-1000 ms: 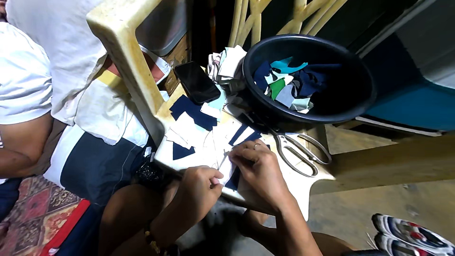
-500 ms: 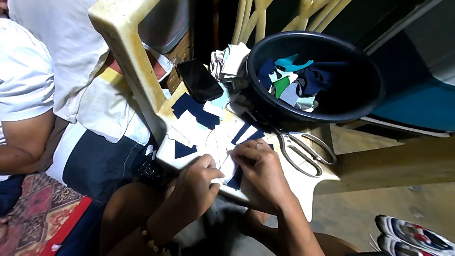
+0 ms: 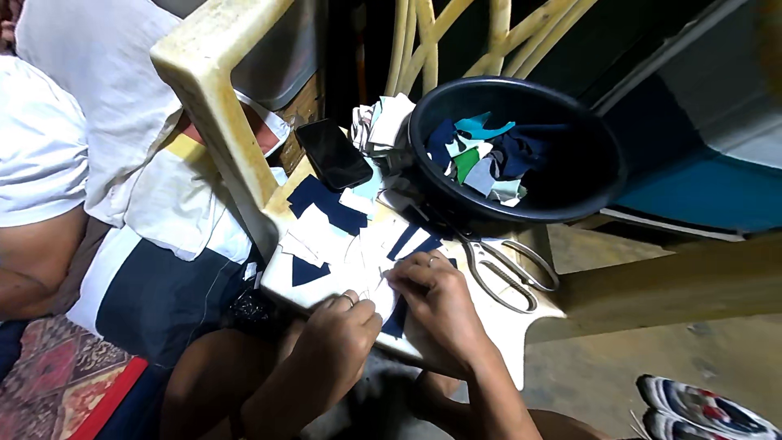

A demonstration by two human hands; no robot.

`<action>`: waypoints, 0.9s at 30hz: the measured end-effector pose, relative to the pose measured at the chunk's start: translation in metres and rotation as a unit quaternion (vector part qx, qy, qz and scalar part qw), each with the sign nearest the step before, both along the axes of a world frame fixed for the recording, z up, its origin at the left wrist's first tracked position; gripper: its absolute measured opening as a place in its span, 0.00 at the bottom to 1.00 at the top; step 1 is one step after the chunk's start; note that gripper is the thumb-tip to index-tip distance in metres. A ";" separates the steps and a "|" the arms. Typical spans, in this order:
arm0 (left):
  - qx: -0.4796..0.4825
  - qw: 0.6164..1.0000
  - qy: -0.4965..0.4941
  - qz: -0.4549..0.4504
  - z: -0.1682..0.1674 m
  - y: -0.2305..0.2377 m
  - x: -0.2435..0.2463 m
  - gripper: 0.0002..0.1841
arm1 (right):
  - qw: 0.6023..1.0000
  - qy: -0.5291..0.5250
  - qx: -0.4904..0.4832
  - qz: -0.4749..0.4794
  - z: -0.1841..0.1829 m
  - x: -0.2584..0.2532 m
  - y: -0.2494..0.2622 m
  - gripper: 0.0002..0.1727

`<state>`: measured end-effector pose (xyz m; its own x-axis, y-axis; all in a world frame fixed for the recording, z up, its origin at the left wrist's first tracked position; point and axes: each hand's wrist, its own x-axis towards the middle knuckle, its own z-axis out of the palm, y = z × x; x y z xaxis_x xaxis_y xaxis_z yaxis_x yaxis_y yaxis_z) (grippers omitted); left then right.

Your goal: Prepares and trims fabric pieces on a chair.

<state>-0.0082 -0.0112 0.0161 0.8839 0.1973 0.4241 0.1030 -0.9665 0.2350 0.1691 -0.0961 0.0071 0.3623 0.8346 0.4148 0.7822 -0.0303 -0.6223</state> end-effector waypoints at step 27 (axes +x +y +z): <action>0.024 0.999 0.036 0.001 0.003 -0.003 -0.005 0.08 | 0.994 -0.112 -0.004 0.018 0.003 -0.029 -0.012 0.06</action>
<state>-0.0132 -0.0143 0.0192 0.9119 0.1803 0.3687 0.1203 -0.9763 0.1800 0.1402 -0.1082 0.0102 0.2308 0.8492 0.4749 0.9018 -0.0034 -0.4322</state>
